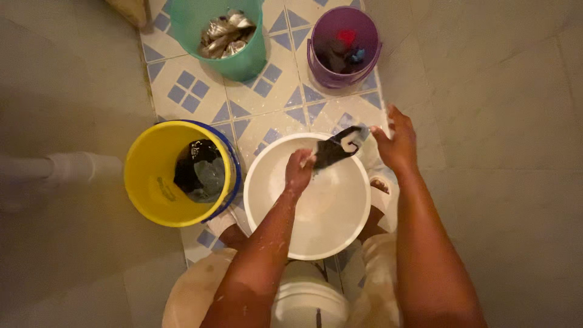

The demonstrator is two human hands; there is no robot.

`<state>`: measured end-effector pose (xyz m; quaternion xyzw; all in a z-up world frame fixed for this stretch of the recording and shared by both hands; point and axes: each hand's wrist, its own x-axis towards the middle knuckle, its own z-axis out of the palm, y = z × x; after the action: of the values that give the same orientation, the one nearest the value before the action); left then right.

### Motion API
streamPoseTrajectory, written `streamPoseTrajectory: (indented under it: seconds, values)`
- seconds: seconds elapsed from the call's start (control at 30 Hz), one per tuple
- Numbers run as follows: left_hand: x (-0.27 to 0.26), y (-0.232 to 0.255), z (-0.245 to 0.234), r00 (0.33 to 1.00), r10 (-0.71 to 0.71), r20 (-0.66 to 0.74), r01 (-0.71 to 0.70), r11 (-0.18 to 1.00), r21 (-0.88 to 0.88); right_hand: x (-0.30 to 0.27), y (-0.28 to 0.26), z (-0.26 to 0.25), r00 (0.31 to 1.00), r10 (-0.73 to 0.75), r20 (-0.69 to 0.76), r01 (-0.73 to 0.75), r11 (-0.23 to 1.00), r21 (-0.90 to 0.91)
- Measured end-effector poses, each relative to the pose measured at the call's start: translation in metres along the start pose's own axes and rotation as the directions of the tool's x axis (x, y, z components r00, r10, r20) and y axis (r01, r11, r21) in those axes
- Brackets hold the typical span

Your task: The person washes clothes by hand, scrubbing, lathering, and wringing out underwear and socks in a bucket of soapy water.

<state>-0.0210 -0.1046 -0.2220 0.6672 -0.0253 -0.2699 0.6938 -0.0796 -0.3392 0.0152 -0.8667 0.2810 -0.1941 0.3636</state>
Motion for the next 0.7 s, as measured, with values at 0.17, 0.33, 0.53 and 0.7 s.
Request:
streamPoseTrajectory:
  seconds: [0.17,0.33,0.53,0.7]
  values:
    - [-0.005,-0.058,-0.034,0.96,-0.023,-0.279,0.211,0.714,0.668,-0.056,-0.052,-0.065,0.988,0.092,0.127,-0.109,0.985,0.137]
    - [-0.002,-0.101,-0.039,0.736,-0.433,-0.52,0.676,0.504,0.538,-0.057,-0.077,-0.081,0.979,0.067,0.192,-0.079,0.995,0.053]
    - [-0.031,-0.136,0.052,0.906,-0.422,-0.036,0.376,0.764,0.524,-0.053,-0.086,-0.087,0.961,0.072,0.269,-0.107,0.987,0.116]
    - [-0.046,-0.096,0.033,0.863,-0.465,0.198,0.379,0.854,0.356,-0.051,-0.074,-0.079,0.912,0.192,0.362,-0.268,0.948,0.173]
